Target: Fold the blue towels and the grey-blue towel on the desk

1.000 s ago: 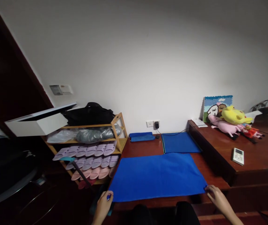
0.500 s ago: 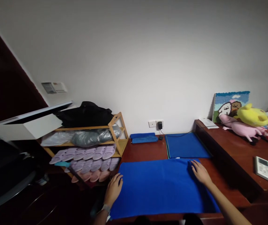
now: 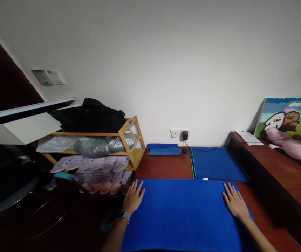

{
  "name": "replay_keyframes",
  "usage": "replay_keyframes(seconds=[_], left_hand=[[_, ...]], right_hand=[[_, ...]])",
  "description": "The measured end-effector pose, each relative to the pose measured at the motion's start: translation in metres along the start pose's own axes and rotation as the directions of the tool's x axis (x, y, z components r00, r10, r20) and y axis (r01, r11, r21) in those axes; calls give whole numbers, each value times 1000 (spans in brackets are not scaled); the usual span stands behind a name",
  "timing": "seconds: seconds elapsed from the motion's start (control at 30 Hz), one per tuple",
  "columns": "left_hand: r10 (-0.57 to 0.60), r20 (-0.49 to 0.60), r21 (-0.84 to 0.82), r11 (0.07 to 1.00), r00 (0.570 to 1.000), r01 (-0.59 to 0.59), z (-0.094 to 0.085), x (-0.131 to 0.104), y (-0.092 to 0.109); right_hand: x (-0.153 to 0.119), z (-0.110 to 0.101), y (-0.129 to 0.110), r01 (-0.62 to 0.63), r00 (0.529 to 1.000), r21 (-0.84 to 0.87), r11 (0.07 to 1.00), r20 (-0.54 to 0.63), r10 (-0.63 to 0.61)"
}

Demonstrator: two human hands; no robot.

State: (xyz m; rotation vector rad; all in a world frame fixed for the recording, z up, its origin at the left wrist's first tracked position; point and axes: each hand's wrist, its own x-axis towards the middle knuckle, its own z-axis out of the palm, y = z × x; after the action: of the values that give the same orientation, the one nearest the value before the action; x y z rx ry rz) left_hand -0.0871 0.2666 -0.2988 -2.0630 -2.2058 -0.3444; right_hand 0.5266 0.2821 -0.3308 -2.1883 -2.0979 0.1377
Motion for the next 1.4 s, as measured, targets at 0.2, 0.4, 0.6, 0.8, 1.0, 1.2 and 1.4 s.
replay_keyframes(seconds=[0.2, 0.4, 0.6, 0.8, 1.0, 1.2, 1.4], left_hand=[[61, -92, 45, 997, 994, -57, -18, 9, 6], [59, -32, -33, 998, 998, -60, -8, 17, 9], [30, 28, -15, 999, 999, -29, 2, 16, 6], [35, -9, -18, 999, 999, -35, 6, 18, 5], [30, -25, -48, 998, 999, -31, 15, 20, 1], [29, -22, -49, 998, 999, -30, 18, 22, -1], [35, -14, -49, 998, 999, -35, 16, 22, 0]], right_hand=[[3, -13, -27, -58, 998, 12, 998, -38, 58], [-2, -24, -198, 338, 937, 219, 915, -168, -306], [-6, -6, -280, 399, 914, 265, 878, -35, -404], [2, 3, -146, 226, 974, 154, 962, -27, -225], [15, -6, 0, -6, 1000, 74, 997, -7, 6], [16, -7, 29, -12, 996, 173, 985, -82, 27], [19, -15, 16, 8, 994, 134, 991, -111, 7]])
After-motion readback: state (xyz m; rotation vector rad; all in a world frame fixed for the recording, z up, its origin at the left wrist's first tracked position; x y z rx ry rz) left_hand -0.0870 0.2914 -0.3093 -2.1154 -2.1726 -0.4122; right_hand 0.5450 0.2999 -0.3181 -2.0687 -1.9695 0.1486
